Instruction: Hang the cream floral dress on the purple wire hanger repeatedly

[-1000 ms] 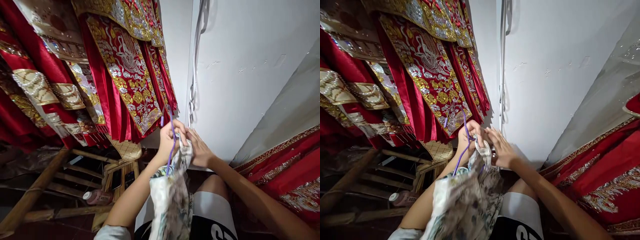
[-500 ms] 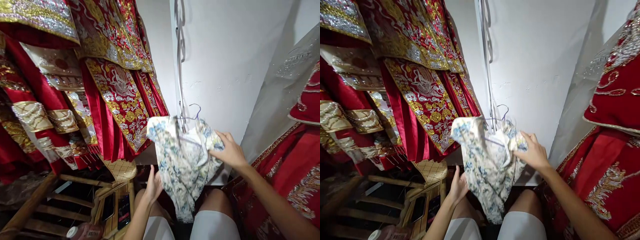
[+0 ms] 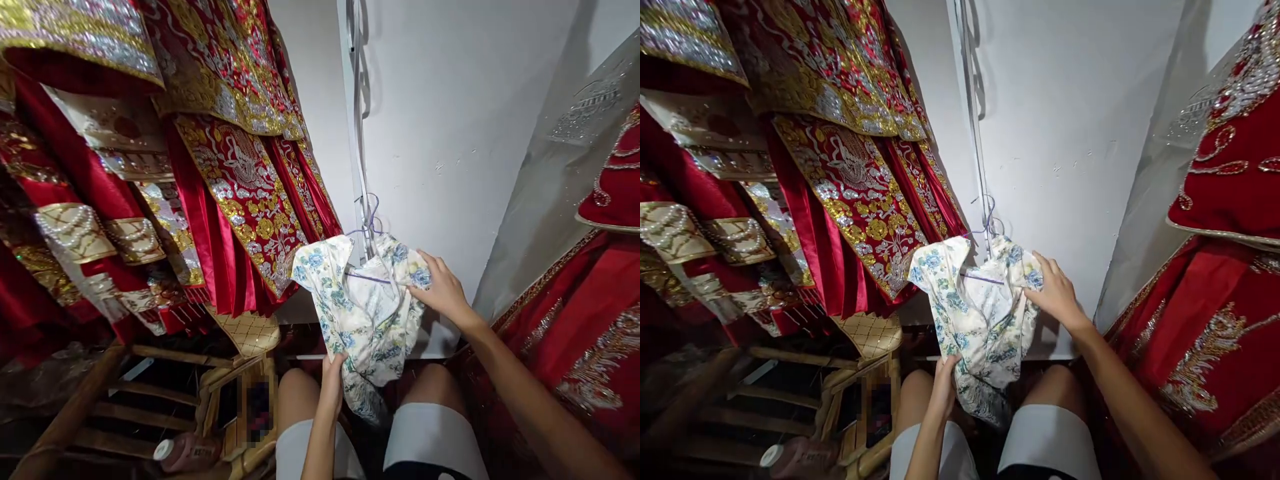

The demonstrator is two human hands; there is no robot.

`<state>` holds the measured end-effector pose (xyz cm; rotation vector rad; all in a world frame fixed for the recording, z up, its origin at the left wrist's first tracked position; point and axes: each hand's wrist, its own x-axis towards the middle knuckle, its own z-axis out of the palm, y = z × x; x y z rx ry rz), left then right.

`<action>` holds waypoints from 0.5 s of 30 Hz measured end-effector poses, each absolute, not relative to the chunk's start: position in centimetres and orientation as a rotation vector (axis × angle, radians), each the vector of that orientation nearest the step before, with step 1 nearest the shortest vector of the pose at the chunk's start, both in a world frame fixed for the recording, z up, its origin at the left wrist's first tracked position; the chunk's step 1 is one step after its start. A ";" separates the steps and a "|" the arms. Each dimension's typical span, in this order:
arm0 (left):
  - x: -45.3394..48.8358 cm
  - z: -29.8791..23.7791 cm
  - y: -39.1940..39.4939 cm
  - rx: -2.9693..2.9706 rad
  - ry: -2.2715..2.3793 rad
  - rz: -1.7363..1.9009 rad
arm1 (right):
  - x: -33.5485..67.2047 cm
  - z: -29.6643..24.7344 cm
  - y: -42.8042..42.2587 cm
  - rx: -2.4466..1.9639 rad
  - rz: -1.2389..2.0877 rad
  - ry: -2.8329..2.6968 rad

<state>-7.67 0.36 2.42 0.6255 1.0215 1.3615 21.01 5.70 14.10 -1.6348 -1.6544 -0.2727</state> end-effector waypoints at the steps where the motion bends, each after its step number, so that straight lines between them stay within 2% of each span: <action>1: -7.6 2.6 0.0 0.644 1.006 1.351 | 21.4 13.1 5.4 -1.622 -0.221 -1.592; 7: -5.7 3.2 -1.5 0.753 0.955 1.277 | 16.0 3.8 -0.2 -1.433 0.010 -0.891; 10: -4.4 3.0 -2.3 0.748 0.944 1.239 | 11.1 -0.1 -2.5 -1.340 0.504 -0.963; 12: -3.8 2.8 -2.6 0.766 0.901 1.212 | 9.1 -0.5 -2.5 -1.286 0.773 -1.040; 15: -3.6 2.3 -2.7 0.802 0.915 1.209 | 8.6 1.7 -1.2 -1.326 0.801 -1.126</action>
